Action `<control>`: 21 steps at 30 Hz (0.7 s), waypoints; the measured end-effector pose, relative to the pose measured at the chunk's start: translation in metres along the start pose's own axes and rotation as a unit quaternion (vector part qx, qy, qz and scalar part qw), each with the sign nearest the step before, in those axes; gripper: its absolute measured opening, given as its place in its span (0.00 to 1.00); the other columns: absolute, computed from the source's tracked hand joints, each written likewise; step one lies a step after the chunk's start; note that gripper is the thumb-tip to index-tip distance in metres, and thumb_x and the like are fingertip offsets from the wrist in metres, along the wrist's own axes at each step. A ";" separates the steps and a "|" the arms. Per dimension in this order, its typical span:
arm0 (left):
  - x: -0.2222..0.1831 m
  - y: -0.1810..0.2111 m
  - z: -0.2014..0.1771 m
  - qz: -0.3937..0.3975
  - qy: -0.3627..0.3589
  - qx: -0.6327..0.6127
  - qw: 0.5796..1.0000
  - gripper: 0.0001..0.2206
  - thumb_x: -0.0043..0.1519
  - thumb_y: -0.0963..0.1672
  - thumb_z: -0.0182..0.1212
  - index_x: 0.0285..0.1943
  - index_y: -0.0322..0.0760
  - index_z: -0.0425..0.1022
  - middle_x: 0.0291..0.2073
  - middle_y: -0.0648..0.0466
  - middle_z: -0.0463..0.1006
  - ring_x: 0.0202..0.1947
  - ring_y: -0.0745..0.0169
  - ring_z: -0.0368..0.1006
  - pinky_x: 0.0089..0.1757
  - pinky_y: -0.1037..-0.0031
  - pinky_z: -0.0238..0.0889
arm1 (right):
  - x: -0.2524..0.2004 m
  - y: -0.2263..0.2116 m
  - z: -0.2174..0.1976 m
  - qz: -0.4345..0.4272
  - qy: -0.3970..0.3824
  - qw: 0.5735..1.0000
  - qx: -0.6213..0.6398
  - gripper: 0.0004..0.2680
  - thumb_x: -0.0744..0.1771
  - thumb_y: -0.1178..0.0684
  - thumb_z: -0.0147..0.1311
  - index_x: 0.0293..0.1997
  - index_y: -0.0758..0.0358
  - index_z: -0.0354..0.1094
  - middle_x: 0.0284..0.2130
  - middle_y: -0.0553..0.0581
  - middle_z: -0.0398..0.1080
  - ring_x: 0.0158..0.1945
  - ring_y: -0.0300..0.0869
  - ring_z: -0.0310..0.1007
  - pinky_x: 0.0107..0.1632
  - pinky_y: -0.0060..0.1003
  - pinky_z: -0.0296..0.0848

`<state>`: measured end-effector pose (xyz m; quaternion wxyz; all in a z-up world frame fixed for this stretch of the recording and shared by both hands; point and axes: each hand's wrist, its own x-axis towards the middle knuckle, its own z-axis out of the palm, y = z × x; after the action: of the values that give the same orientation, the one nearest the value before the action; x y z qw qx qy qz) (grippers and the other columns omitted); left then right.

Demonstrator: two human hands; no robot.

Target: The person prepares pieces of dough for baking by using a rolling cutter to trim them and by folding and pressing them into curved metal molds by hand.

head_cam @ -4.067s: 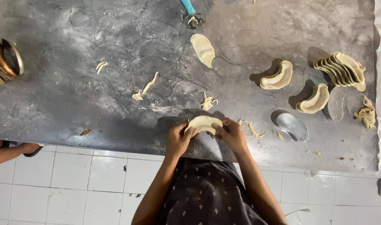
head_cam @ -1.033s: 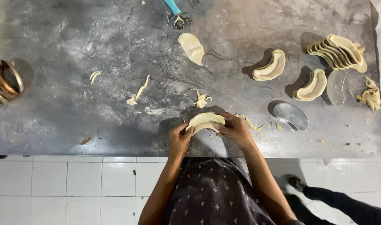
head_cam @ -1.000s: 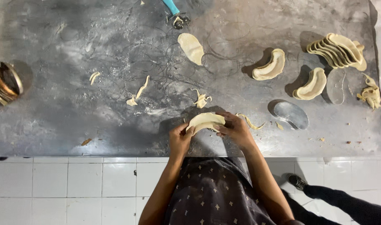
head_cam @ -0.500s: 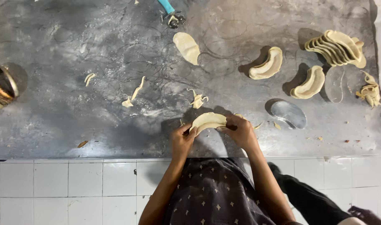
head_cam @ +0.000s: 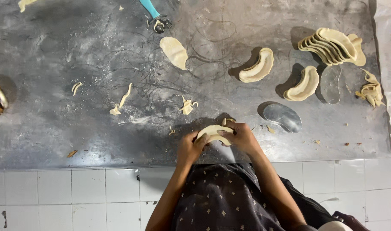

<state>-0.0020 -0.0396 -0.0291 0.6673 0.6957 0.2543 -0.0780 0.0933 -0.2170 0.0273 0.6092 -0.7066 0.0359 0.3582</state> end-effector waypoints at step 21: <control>-0.018 0.014 -0.008 0.045 0.085 0.011 0.995 0.10 0.59 0.37 0.62 0.48 0.22 0.78 0.21 0.41 0.78 0.14 0.67 0.69 0.20 0.77 0.60 | 0.024 0.020 0.008 -0.112 0.068 0.919 -0.371 0.07 0.61 0.52 0.63 0.35 0.63 0.76 0.21 0.65 0.74 0.23 0.55 0.75 0.29 0.43 0.70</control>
<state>-0.0130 -0.0357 -0.0075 0.6386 0.7177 0.2774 0.0087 0.0974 -0.2057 -0.0025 0.3356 -0.9040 -0.1380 0.2259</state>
